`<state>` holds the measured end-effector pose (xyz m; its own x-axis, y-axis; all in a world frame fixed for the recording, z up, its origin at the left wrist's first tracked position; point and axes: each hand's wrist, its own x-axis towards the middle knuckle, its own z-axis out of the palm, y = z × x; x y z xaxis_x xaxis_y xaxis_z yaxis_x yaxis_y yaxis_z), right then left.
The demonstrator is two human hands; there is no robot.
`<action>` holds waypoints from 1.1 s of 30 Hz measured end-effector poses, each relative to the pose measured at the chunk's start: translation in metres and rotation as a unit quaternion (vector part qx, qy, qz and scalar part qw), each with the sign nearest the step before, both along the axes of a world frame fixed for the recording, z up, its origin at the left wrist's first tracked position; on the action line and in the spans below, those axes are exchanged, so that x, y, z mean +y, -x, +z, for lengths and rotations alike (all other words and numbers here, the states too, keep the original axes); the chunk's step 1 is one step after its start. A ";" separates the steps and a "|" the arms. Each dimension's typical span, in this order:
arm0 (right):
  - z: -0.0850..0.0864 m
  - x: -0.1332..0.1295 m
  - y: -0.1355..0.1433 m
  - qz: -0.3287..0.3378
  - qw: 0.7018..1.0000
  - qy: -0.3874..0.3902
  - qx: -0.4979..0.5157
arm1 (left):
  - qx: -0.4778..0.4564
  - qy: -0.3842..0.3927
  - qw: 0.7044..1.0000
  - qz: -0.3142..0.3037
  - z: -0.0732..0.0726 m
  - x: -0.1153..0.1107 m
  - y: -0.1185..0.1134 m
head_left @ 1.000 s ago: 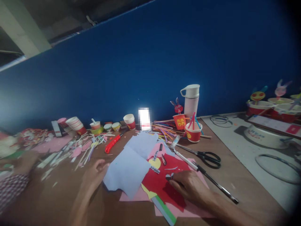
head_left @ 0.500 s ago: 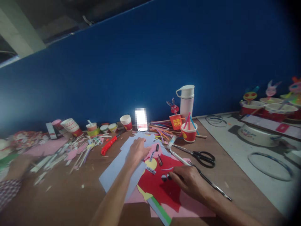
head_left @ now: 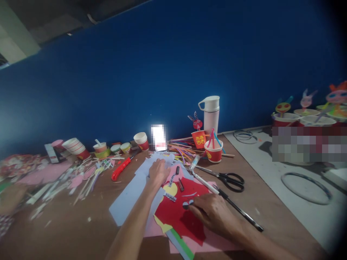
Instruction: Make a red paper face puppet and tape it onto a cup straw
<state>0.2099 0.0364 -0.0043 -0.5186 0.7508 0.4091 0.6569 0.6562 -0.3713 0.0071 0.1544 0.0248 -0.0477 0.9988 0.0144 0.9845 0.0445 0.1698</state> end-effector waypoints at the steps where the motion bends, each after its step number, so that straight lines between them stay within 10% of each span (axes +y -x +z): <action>1: 0.000 0.000 0.000 -0.001 1.000 0.000 -0.002 | -0.004 0.000 1.000 0.001 0.000 0.000 0.000; 13: 0.003 -0.001 0.002 -0.005 1.000 -0.001 -0.007 | -0.216 -0.114 0.969 0.040 0.022 0.006 0.011; 20: 0.004 -0.003 0.003 -0.001 1.000 0.014 -0.011 | -0.497 -0.257 0.825 0.076 0.052 0.009 0.030; 26: 0.004 -0.003 0.004 0.007 0.999 0.037 -0.018 | -0.685 -0.248 0.677 0.106 0.049 0.001 0.044; 33: 0.009 -0.007 0.005 0.010 0.995 0.101 0.023 | -0.693 -0.278 0.659 0.092 0.056 -0.019 0.044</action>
